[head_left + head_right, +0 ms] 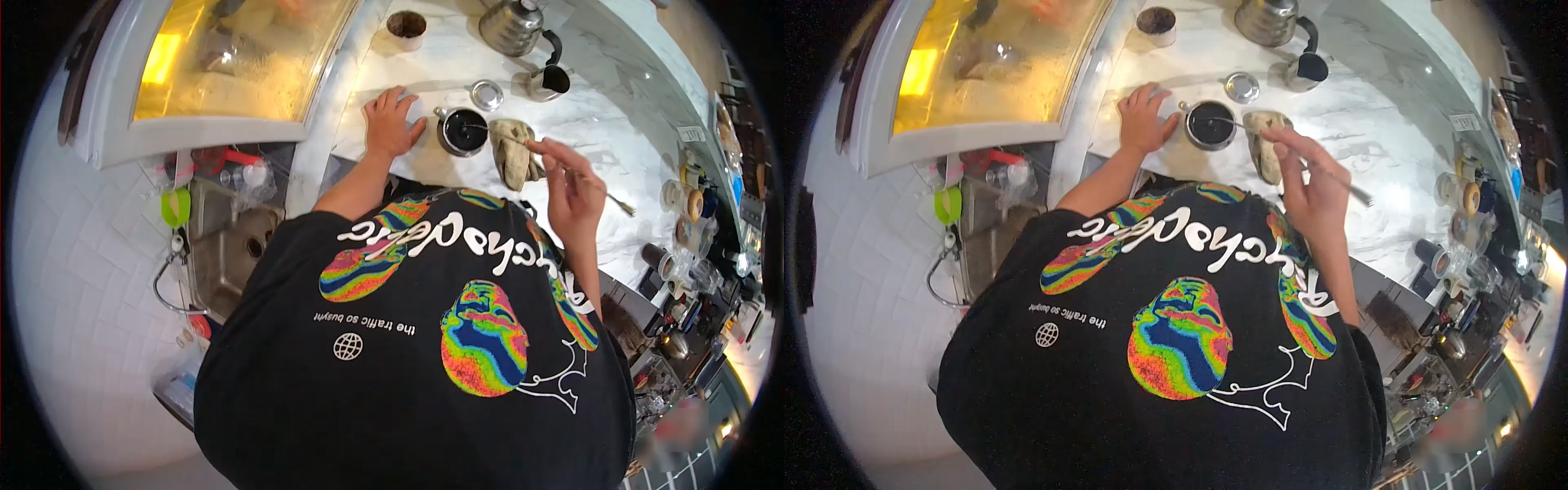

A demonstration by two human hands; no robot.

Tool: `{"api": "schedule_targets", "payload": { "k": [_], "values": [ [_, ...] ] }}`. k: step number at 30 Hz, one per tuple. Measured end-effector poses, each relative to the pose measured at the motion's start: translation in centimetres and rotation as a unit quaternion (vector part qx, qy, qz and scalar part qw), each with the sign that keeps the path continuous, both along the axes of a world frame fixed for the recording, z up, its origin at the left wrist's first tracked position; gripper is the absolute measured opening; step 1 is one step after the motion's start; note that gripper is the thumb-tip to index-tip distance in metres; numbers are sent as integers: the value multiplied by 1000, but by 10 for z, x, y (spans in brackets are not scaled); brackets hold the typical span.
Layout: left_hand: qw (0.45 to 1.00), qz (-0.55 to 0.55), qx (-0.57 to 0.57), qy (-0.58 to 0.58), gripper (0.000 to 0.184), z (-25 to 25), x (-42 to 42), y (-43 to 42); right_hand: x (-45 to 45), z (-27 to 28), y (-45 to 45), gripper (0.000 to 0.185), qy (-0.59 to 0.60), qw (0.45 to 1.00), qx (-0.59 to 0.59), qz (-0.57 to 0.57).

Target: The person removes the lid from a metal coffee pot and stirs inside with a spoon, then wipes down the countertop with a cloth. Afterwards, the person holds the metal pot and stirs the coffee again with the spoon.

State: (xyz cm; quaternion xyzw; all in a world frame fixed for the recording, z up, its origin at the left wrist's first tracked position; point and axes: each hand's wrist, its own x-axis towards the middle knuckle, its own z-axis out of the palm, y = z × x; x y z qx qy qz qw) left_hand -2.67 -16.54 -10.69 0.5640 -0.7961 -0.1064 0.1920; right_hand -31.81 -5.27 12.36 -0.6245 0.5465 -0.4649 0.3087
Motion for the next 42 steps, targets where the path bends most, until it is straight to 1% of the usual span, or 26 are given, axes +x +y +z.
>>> {"api": "schedule_targets", "payload": {
  "k": [1, 3, 5, 8, 11, 14, 17, 20, 23, 28, 31, 34, 37, 40, 42],
  "values": [
    [1000, -2, -1, 4, 55, -3, 1, 1, 0, -2, -3, 19, 33, 999, -6, -5],
    [1000, -1, 2, 8, 55, -4, 1, -1, 6, -6, -3, 19, 56, 998, -32, -14],
    [1000, -2, 6, 7, 55, -2, 1, 0, 14, -4, -1, 18, 108, 993, -27, -34],
    [1000, -5, 4, 7, 54, -4, 0, -1, 25, -3, 3, 17, 140, 989, -25, -50],
    [999, -14, -29, 12, 58, -13, 2, -2, 35, -9, 9, 17, 109, 990, 7, -92],
    [998, -42, 3, 39, 66, 2, 7, -2, 37, -16, 12, 17, 93, 988, 3, -126],
    [995, -64, 56, 49, 79, 10, 6, -10, 42, -17, 17, 17, 95, 986, -4, -137],
    [971, -164, 157, 79, 92, 35, 5, -26, 50, -16, 15, 18, 97, 985, -12, -141],
    [941, -245, 205, 109, 100, 52, -1, -41, 55, -14, 9, 19, 96, 984, -10, -152],
    [923, -291, 190, 162, 62, 62, -3, -53, 59, -16, -2, 20, 56, 983, -1, -176],
    [916, -308, 202, 161, 53, 59, 4, -61, 61, -15, -7, 20, 80, 981, 7, -178],
    [913, -321, 153, 199, 45, 72, 10, -60, 61, -17, -7, 25, 86, 985, 2, -148],
    [914, -312, 119, 230, 36, 89, 10, -56, 66, -17, -4, 24, 68, 986, 11, -149],
    [909, -300, 135, 256, 26, 96, 9, -55, 68, -21, -1, 22, 66, 982, -20, -173],
    [903, -317, 151, 247, 22, 96, 8, -55, 74, -13, 3, 24, 83, 980, -30, -180]
  ]
}}
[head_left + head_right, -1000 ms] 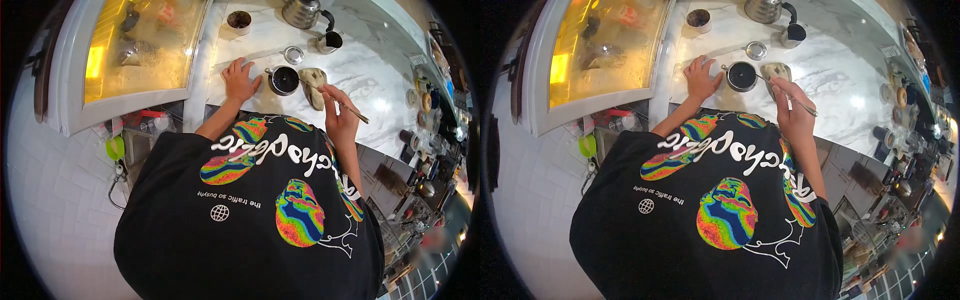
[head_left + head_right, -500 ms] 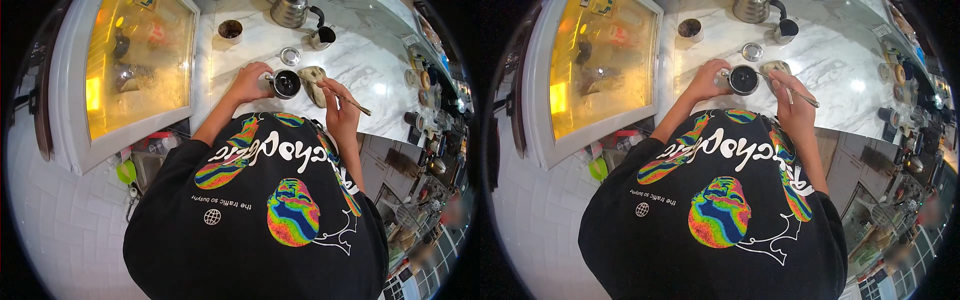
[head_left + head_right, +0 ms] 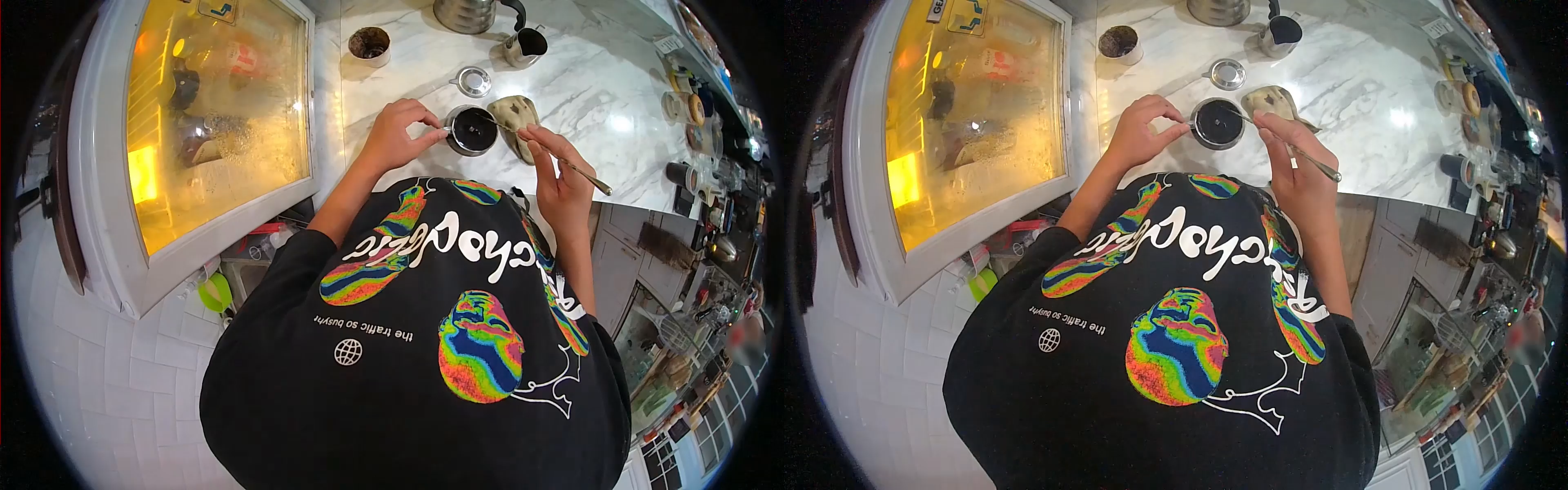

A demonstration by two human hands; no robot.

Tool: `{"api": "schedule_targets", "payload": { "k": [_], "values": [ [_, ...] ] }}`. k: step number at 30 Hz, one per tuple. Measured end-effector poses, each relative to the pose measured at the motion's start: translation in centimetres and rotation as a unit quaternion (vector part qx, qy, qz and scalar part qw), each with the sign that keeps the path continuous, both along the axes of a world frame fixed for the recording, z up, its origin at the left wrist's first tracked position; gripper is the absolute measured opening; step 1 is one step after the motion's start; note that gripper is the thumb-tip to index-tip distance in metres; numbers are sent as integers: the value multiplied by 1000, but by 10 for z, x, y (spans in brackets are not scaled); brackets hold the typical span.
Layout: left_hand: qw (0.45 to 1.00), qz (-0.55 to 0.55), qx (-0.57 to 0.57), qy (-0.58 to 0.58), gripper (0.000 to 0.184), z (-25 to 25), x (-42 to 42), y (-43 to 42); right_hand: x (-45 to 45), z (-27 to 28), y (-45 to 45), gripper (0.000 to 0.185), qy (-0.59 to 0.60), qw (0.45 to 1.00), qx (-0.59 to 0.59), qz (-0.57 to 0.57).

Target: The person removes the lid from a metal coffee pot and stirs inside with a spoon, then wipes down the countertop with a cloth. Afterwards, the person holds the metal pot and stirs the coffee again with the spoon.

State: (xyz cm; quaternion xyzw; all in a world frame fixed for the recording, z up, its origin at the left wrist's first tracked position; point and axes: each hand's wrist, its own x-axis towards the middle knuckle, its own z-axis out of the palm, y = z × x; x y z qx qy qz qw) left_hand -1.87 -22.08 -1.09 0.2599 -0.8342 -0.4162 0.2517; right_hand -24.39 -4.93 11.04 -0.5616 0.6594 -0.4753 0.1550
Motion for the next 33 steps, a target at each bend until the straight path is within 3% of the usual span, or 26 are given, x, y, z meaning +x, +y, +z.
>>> {"api": "schedule_targets", "payload": {
  "k": [10, 16, 33],
  "values": [
    [996, -35, 77, -23, 22, -6, -3, 8, 8, -1, 24, 30, 38, 999, -13, -23],
    [985, -48, 134, -100, 27, -1, -2, 7, 10, 0, 26, 33, 58, 998, -37, 13],
    [955, -55, 277, -95, 27, -21, -7, 9, 8, 1, 22, 32, 58, 997, -40, 7]
  ]
}}
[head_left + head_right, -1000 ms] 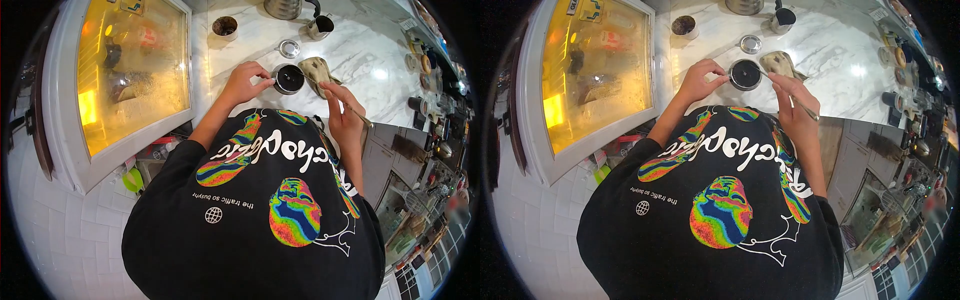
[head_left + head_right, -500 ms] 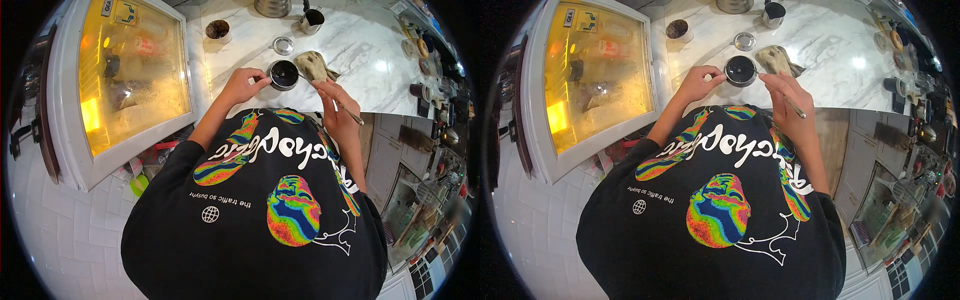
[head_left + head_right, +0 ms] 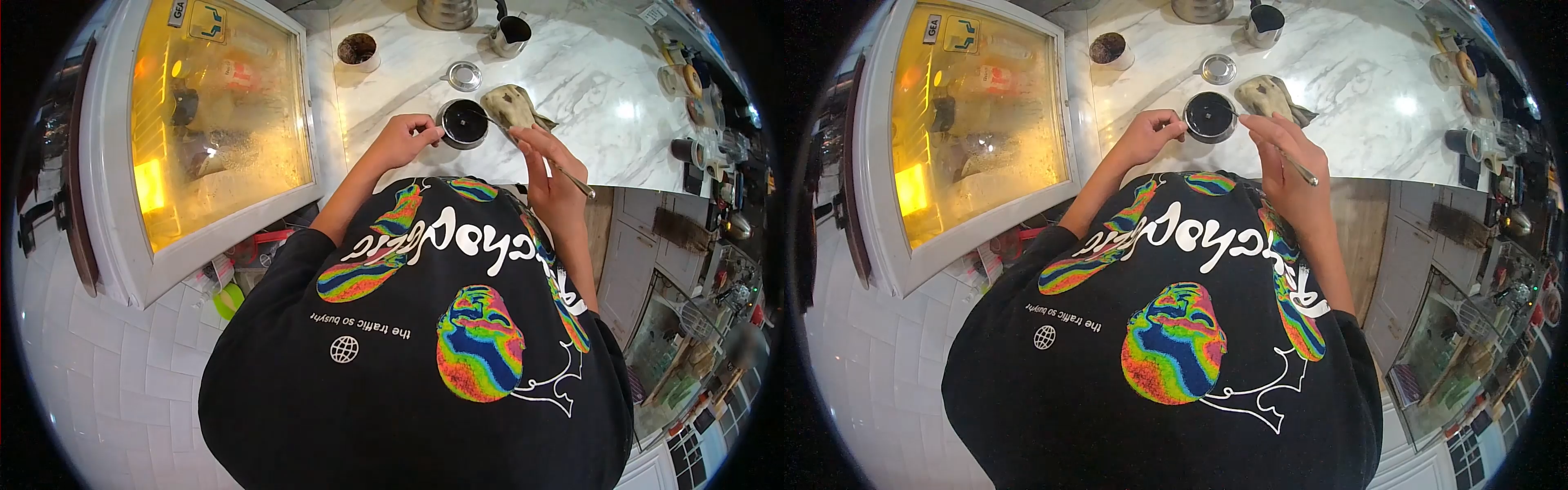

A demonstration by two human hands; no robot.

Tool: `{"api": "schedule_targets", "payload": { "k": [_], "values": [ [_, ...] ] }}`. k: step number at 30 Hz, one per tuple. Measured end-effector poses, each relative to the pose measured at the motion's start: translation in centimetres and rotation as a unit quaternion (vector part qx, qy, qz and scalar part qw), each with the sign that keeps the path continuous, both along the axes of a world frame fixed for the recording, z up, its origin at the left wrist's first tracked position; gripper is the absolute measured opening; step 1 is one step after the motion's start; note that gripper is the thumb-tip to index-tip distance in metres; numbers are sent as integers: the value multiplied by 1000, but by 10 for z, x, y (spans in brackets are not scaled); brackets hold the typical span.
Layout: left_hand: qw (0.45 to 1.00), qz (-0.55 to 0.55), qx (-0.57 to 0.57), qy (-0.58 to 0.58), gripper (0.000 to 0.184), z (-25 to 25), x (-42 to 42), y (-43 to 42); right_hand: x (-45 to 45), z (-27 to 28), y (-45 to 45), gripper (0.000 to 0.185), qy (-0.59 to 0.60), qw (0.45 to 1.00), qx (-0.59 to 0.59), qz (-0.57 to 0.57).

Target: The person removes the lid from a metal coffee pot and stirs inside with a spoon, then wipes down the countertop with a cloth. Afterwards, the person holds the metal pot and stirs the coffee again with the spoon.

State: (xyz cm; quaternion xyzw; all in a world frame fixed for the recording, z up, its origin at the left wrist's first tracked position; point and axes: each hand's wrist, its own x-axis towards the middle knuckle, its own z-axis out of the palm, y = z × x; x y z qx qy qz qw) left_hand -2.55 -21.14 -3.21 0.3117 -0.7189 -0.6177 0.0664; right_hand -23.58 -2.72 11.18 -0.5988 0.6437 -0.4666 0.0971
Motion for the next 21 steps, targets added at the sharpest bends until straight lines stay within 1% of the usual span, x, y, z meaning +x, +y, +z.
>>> {"api": "schedule_targets", "payload": {
  "k": [2, 4, 7, 13, 19, 21],
  "values": [
    [1000, -5, 19, 0, 27, -11, 1, -2, 2, 1, -2, 31, -3, 1000, 1, 4],
    [999, -14, 26, -20, 28, -8, 0, -3, 4, -1, -3, 31, -14, 1000, 4, 21],
    [999, -14, 34, -12, 28, -10, 0, -3, -4, -5, 7, 32, -12, 999, 18, 36],
    [998, -21, 60, 23, 27, -15, 0, -3, -1, -3, -2, 33, 12, 1000, -12, 3],
    [999, -16, 47, 14, 28, -12, -1, -1, -1, 0, 6, 32, -7, 1000, 7, 29],
    [999, -18, 40, 11, 28, -9, -1, -2, -4, -2, 6, 33, 4, 1000, -2, 18]
  ]
}}
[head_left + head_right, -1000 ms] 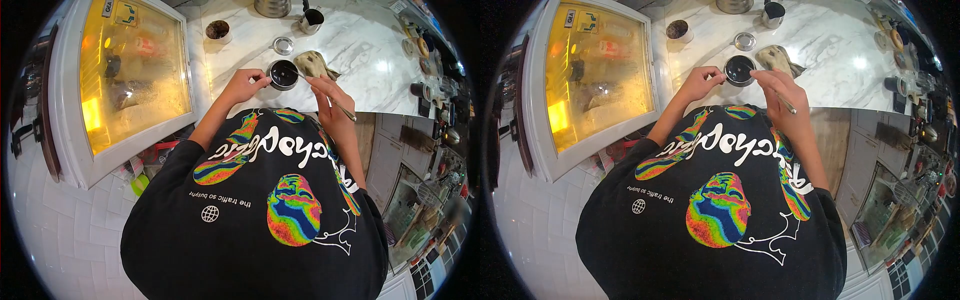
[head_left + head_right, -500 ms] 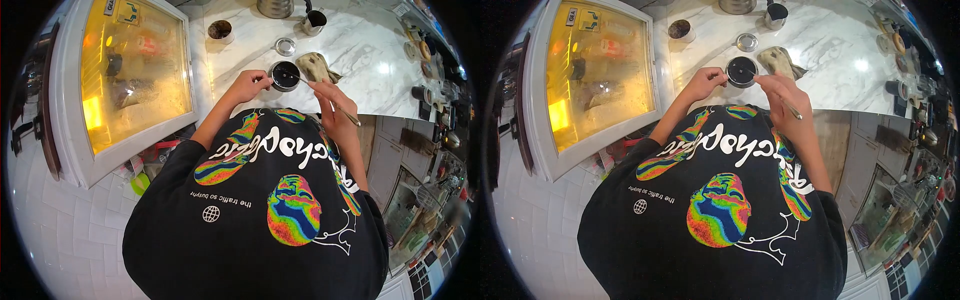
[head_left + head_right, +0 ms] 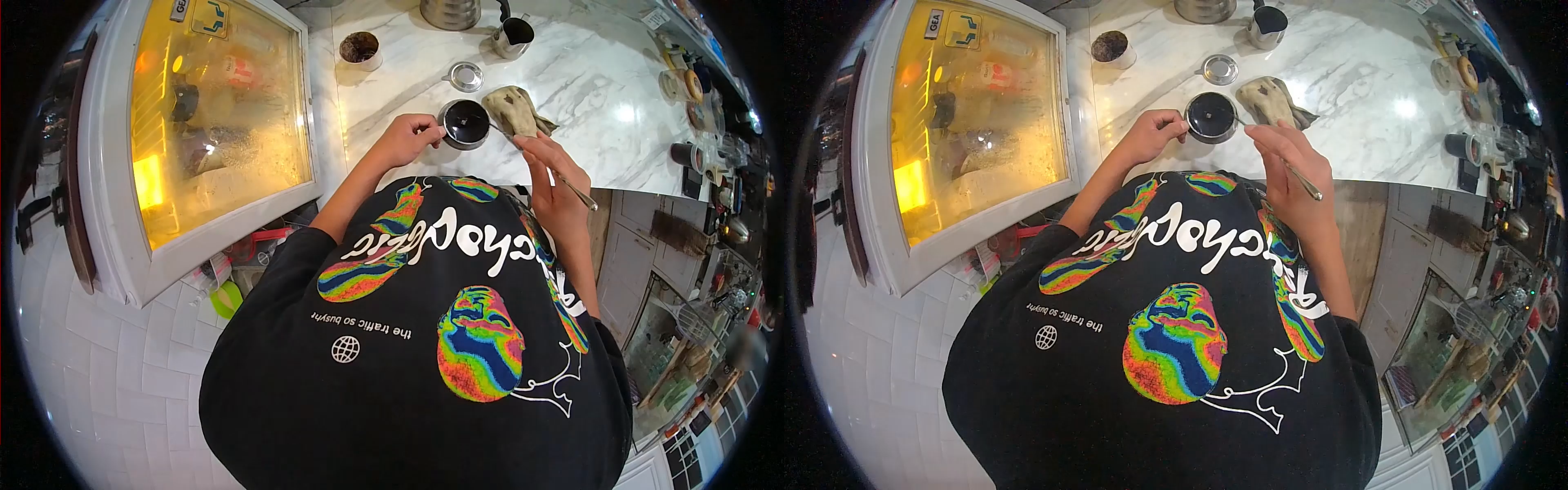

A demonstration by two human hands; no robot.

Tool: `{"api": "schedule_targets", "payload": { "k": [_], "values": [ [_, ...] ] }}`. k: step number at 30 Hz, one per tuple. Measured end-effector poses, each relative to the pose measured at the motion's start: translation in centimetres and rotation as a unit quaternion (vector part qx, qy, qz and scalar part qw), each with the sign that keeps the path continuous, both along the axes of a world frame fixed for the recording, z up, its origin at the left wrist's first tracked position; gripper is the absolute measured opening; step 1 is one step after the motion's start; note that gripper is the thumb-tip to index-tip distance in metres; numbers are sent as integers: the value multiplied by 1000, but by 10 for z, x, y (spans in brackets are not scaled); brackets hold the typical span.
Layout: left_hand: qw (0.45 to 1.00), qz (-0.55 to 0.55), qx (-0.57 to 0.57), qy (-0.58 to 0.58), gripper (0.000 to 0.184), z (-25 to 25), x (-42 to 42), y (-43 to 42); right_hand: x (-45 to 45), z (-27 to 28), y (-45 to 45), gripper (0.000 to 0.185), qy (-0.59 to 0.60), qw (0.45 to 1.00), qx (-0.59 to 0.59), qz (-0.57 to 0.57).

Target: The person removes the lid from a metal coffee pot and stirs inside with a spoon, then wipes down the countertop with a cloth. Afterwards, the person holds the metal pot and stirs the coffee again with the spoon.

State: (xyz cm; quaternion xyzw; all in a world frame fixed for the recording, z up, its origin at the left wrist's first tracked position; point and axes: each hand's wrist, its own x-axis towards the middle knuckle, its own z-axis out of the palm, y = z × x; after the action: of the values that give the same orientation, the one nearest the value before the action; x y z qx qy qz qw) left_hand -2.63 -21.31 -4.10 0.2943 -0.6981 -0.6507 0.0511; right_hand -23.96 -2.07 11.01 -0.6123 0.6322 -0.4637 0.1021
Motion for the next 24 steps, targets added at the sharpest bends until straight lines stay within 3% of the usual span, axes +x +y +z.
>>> {"api": "schedule_targets", "payload": {
  "k": [13, 24],
  "values": [
    [1000, 6, 3, 0, 29, 1, -1, 1, 5, 1, 1, 37, -17, 999, 30, 11],
    [1000, 2, -7, -6, 29, 1, -1, 1, 13, 0, -5, 30, -22, 1000, 4, -1]
  ]
}}
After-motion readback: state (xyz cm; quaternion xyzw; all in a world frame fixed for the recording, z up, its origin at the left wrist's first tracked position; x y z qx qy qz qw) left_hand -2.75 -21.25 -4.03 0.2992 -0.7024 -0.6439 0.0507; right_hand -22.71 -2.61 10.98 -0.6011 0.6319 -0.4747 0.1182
